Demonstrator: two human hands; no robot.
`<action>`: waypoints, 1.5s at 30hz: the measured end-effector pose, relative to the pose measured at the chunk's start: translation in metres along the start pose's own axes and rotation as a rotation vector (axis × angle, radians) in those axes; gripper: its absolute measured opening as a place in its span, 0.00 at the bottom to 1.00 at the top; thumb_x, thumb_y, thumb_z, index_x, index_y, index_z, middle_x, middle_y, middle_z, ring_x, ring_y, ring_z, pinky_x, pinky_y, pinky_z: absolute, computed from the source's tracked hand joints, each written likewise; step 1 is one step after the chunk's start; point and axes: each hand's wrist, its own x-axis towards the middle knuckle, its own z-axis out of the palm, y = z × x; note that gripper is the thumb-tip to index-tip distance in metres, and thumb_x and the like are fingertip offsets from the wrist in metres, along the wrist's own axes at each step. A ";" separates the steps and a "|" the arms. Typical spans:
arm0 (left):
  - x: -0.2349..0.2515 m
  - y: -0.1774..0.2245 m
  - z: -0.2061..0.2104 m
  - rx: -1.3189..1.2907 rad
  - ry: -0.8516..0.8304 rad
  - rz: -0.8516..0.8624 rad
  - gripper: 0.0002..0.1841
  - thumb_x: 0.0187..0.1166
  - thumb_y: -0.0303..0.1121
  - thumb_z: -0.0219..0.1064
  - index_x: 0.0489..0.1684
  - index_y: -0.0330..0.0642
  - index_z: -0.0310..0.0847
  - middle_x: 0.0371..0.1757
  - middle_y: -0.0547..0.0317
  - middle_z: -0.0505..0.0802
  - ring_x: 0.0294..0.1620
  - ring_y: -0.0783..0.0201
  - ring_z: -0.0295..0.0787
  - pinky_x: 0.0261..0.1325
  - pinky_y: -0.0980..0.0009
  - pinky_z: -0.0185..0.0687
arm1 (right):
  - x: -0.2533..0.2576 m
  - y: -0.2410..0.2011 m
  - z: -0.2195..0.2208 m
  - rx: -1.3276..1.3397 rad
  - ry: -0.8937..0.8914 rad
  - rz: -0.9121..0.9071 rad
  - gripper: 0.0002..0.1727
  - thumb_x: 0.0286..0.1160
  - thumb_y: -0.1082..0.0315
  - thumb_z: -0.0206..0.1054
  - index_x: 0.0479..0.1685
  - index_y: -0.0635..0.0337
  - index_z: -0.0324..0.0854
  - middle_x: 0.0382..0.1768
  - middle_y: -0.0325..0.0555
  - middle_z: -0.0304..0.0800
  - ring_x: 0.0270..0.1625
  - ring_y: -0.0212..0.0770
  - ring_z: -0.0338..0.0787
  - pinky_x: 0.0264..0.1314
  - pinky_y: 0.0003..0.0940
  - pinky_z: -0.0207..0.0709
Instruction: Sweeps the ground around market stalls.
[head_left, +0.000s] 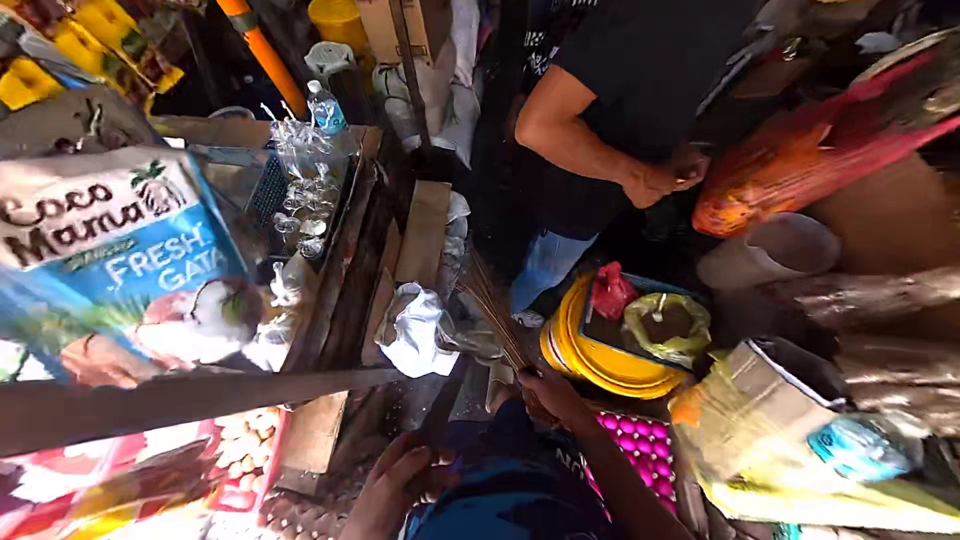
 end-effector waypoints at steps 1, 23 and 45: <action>0.007 0.016 0.010 0.004 0.002 0.009 0.23 0.85 0.33 0.52 0.77 0.34 0.65 0.55 0.35 0.92 0.44 0.47 0.94 0.45 0.57 0.92 | 0.013 -0.019 -0.008 -0.038 0.009 -0.007 0.29 0.80 0.50 0.67 0.76 0.54 0.76 0.49 0.56 0.91 0.43 0.51 0.94 0.49 0.55 0.90; 0.237 0.242 0.065 -0.063 -0.047 -0.009 0.20 0.88 0.34 0.51 0.72 0.32 0.68 0.57 0.34 0.91 0.43 0.46 0.95 0.38 0.60 0.91 | 0.194 -0.220 -0.050 0.022 -0.018 0.243 0.28 0.86 0.47 0.61 0.67 0.64 0.81 0.53 0.59 0.89 0.54 0.52 0.90 0.61 0.56 0.83; 0.525 0.453 0.086 0.186 -0.122 0.080 0.18 0.89 0.40 0.52 0.46 0.33 0.83 0.30 0.51 0.93 0.26 0.62 0.89 0.28 0.69 0.84 | 0.448 -0.490 -0.093 1.110 -0.265 0.163 0.27 0.69 0.38 0.60 0.51 0.51 0.78 0.42 0.51 0.88 0.44 0.50 0.89 0.43 0.57 0.84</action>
